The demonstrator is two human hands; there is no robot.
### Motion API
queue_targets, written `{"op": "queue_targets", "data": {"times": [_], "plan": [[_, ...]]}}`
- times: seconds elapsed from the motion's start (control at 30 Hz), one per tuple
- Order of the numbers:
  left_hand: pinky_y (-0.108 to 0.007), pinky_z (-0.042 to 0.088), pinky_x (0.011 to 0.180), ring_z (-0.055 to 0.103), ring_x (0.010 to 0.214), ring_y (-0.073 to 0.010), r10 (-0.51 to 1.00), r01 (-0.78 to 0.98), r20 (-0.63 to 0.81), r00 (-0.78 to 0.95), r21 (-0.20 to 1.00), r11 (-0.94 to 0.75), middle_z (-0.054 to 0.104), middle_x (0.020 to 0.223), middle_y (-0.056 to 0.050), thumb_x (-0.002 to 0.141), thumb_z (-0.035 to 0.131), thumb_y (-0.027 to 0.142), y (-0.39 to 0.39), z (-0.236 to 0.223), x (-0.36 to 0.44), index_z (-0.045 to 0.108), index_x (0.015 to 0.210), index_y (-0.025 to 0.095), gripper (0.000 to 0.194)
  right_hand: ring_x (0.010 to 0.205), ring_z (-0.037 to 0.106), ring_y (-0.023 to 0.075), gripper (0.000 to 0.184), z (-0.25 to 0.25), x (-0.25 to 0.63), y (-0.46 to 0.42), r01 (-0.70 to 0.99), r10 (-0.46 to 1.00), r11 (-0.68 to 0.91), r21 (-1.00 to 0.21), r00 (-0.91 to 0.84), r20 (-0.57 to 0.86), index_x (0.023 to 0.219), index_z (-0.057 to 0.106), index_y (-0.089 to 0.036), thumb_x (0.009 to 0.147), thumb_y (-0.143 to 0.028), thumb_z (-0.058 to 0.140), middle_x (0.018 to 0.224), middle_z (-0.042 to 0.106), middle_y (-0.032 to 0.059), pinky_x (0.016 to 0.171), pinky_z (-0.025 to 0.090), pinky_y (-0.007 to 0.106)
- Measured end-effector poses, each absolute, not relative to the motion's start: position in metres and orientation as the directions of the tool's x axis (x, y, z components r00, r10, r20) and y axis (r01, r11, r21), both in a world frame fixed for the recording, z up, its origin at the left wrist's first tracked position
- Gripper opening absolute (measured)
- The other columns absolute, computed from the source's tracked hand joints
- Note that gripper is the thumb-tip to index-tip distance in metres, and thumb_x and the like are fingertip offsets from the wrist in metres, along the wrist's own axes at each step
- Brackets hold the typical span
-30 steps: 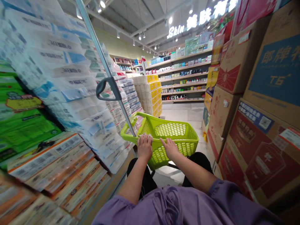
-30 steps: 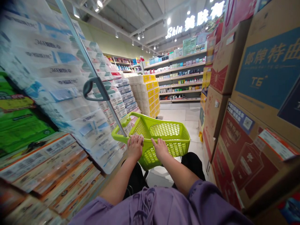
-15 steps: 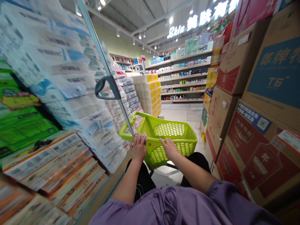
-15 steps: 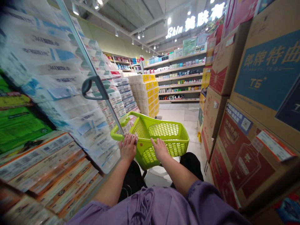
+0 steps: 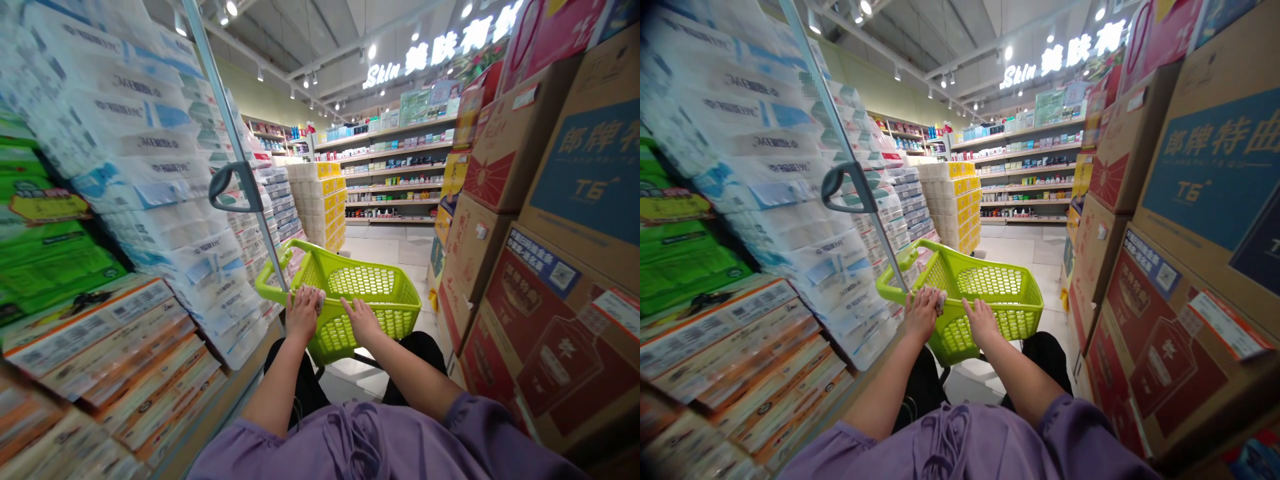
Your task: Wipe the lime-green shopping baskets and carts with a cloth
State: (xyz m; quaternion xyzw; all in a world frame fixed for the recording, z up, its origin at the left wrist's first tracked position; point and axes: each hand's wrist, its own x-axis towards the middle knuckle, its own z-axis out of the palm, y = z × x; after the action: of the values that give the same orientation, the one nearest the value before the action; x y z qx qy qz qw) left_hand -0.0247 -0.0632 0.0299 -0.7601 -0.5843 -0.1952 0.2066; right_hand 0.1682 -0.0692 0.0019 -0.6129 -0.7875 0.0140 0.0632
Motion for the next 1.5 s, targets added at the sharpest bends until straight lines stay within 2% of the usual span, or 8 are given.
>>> {"op": "queue_targets", "data": {"times": [0.1, 0.23, 0.37, 0.6, 0.97, 1.13, 1.33, 1.5], "plan": [[-0.055, 0.01, 0.117, 0.032, 0.138, -0.0254, 0.803, 0.988, 0.579, 0.145, -0.046, -0.145, 0.046, 0.145, -0.005, 0.088, 0.039, 0.021, -0.063, 0.038, -0.035, 0.046, 0.138, 0.027, 0.051, 0.142, 0.025, 0.0301, 0.094, 0.0, 0.168, -0.068, 0.966, 0.97, 0.238, -0.102, -0.23, 0.078, 0.153, 0.01, -0.026, 0.074, 0.0, 0.055, 0.153, 0.027, 0.0168, 0.112, 0.021, 0.041], [-0.053, 0.012, 0.118, 0.028, 0.14, -0.0272, 0.794, 0.99, 0.593, 0.138, -0.058, -0.129, 0.045, 0.146, -0.006, 0.088, 0.041, 0.021, -0.063, 0.036, -0.035, 0.049, 0.136, 0.025, 0.049, 0.142, 0.025, 0.0303, 0.097, -0.002, 0.167, -0.068, 0.967, 0.97, 0.234, -0.097, -0.226, 0.088, 0.153, 0.009, -0.025, 0.072, 0.0, 0.057, 0.153, 0.028, 0.0167, 0.112, 0.022, 0.041], [-0.051, 0.015, 0.118, 0.024, 0.142, -0.0304, 0.802, 0.971, 0.548, 0.237, -0.11, -0.211, 0.046, 0.145, -0.006, 0.086, 0.046, 0.023, -0.066, 0.025, -0.017, 0.05, 0.135, 0.023, 0.05, 0.141, 0.027, 0.03, 0.093, -0.004, 0.166, -0.069, 0.967, 0.968, 0.237, -0.092, -0.227, 0.112, 0.153, 0.011, -0.025, 0.074, -0.002, 0.056, 0.153, 0.029, 0.0167, 0.112, 0.022, 0.04], [-0.052, 0.018, 0.117, 0.032, 0.138, -0.0288, 0.807, 0.912, 0.427, 0.409, -0.169, -0.373, 0.045, 0.145, -0.01, 0.088, 0.043, 0.026, -0.069, 0.01, 0.027, 0.046, 0.138, 0.022, 0.05, 0.14, 0.029, 0.0282, 0.077, -0.006, 0.167, -0.068, 0.969, 0.965, 0.235, -0.082, -0.222, 0.143, 0.152, 0.018, -0.022, 0.082, -0.006, 0.046, 0.152, 0.032, 0.0157, 0.112, 0.023, 0.041], [-0.056, 0.008, 0.117, 0.029, 0.14, -0.0264, 0.854, 0.967, 0.454, 0.254, -0.142, -0.212, 0.044, 0.146, -0.007, 0.088, 0.035, 0.016, -0.061, 0.027, -0.01, 0.044, 0.14, 0.025, 0.053, 0.142, 0.023, 0.028, 0.096, -0.003, 0.171, -0.067, 0.957, 0.966, 0.255, -0.141, -0.245, 0.083, 0.153, 0.012, -0.02, 0.07, -0.001, 0.055, 0.155, 0.026, 0.0146, 0.114, 0.019, 0.039], [-0.056, 0.007, 0.117, 0.029, 0.14, -0.0259, 0.834, 0.977, 0.51, 0.212, -0.13, -0.169, 0.047, 0.144, -0.005, 0.089, 0.036, 0.018, -0.062, 0.032, -0.023, 0.047, 0.136, 0.026, 0.049, 0.142, 0.023, 0.0282, 0.093, 0.0, 0.172, -0.068, 0.953, 0.964, 0.261, -0.151, -0.252, 0.081, 0.153, 0.013, -0.021, 0.073, -0.001, 0.055, 0.154, 0.026, 0.0161, 0.114, 0.02, 0.038], [-0.049, 0.02, 0.113, 0.039, 0.131, -0.0256, 0.815, 0.986, 0.555, 0.168, -0.082, -0.148, 0.056, 0.134, -0.006, 0.086, 0.044, 0.022, -0.068, 0.048, -0.027, 0.058, 0.122, 0.025, 0.039, 0.143, 0.023, 0.0287, 0.094, 0.004, 0.172, -0.072, 0.955, 0.966, 0.255, -0.15, -0.247, 0.07, 0.153, 0.013, -0.021, 0.072, 0.001, 0.054, 0.154, 0.025, 0.0156, 0.115, 0.02, 0.038], [-0.045, 0.028, 0.107, 0.044, 0.123, -0.0255, 0.83, 0.99, 0.54, 0.14, -0.062, -0.127, 0.058, 0.126, -0.008, 0.084, 0.046, 0.02, -0.073, 0.059, -0.019, 0.059, 0.114, 0.023, 0.033, 0.143, 0.022, 0.0286, 0.091, 0.004, 0.171, -0.073, 0.956, 0.969, 0.245, -0.159, -0.237, 0.07, 0.153, 0.012, -0.021, 0.074, 0.0, 0.053, 0.155, 0.025, 0.0154, 0.115, 0.02, 0.039]]}}
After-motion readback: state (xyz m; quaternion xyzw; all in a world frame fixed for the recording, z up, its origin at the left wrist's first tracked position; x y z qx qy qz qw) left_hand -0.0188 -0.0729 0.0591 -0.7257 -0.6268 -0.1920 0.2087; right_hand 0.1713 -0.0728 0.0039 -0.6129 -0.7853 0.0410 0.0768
